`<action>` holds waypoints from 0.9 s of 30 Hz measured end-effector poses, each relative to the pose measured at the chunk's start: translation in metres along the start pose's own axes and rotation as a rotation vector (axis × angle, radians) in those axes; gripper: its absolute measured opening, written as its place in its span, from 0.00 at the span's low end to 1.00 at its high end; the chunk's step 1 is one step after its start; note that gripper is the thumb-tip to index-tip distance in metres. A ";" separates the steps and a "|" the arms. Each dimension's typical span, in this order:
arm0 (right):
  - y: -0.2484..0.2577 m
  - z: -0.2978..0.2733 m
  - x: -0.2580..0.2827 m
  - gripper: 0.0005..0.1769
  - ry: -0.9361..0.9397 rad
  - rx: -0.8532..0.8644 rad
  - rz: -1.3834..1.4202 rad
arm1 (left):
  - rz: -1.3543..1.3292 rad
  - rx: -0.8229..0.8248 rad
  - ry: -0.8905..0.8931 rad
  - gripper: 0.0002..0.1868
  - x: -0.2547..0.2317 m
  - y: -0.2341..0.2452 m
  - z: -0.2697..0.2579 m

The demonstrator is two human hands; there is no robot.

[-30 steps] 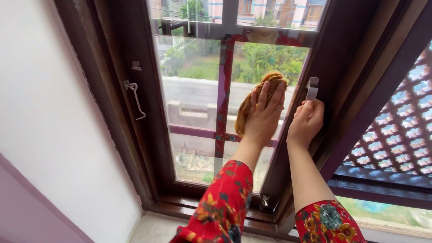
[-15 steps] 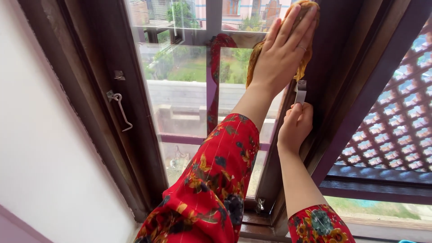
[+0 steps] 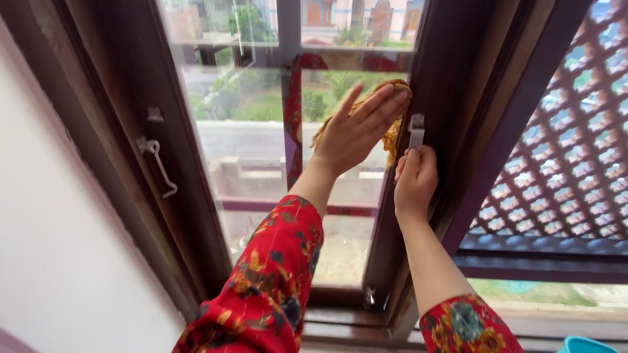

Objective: Wiping a window glass and frame using a wet cloth.

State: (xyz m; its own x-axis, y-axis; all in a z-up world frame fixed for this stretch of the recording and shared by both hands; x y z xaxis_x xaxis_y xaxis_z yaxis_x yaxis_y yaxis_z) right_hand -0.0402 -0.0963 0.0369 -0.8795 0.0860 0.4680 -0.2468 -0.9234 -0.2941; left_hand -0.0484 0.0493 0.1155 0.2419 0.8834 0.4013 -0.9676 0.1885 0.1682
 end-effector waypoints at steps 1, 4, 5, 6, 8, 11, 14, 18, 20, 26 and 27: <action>0.001 0.001 0.000 0.12 0.007 -0.003 0.001 | 0.001 -0.007 -0.003 0.29 0.011 -0.004 0.009; 0.006 -0.003 -0.001 0.12 -0.010 0.038 -0.059 | 0.174 -0.059 0.015 0.34 0.041 -0.002 0.027; 0.004 -0.001 0.000 0.12 -0.014 0.058 -0.052 | 0.097 -0.013 0.090 0.36 0.059 0.006 0.031; 0.001 0.000 0.001 0.12 -0.017 0.078 -0.045 | 0.020 0.033 0.165 0.37 0.077 0.013 0.035; 0.000 -0.001 0.001 0.12 -0.016 0.075 -0.061 | -0.029 0.022 0.234 0.38 0.102 0.022 0.028; 0.002 0.000 0.002 0.12 -0.014 0.060 -0.072 | -0.044 -0.082 0.325 0.36 0.139 0.015 0.013; 0.004 -0.001 0.006 0.12 -0.032 0.057 -0.071 | 0.031 -0.128 0.400 0.35 0.173 0.029 -0.009; 0.002 -0.001 0.004 0.12 -0.056 0.058 -0.077 | 0.271 -0.026 0.474 0.37 0.233 0.038 -0.053; 0.000 -0.002 0.005 0.12 -0.048 0.048 -0.090 | 0.256 0.001 0.556 0.34 0.247 0.048 -0.068; 0.001 -0.003 -0.003 0.12 -0.028 0.039 -0.053 | 0.126 -0.045 0.729 0.28 0.241 0.044 -0.077; 0.002 -0.001 -0.004 0.12 -0.005 0.027 -0.031 | 0.054 -0.165 0.734 0.26 0.239 0.039 -0.072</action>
State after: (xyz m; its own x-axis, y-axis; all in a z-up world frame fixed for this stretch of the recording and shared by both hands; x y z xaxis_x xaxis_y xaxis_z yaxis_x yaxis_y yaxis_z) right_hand -0.0370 -0.0980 0.0339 -0.8697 0.1131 0.4804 -0.2629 -0.9299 -0.2571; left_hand -0.0340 0.2986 0.1527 0.1388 0.9413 -0.3077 -0.9890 0.1476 0.0054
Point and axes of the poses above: each hand's wrist, its own z-axis towards the middle knuckle, its own y-axis out of the back of the hand, x = y × z, the point moved 6 cm from there along z, towards the middle knuckle, and after that the axes turned 13 degrees about y, right-handed, at the moved point
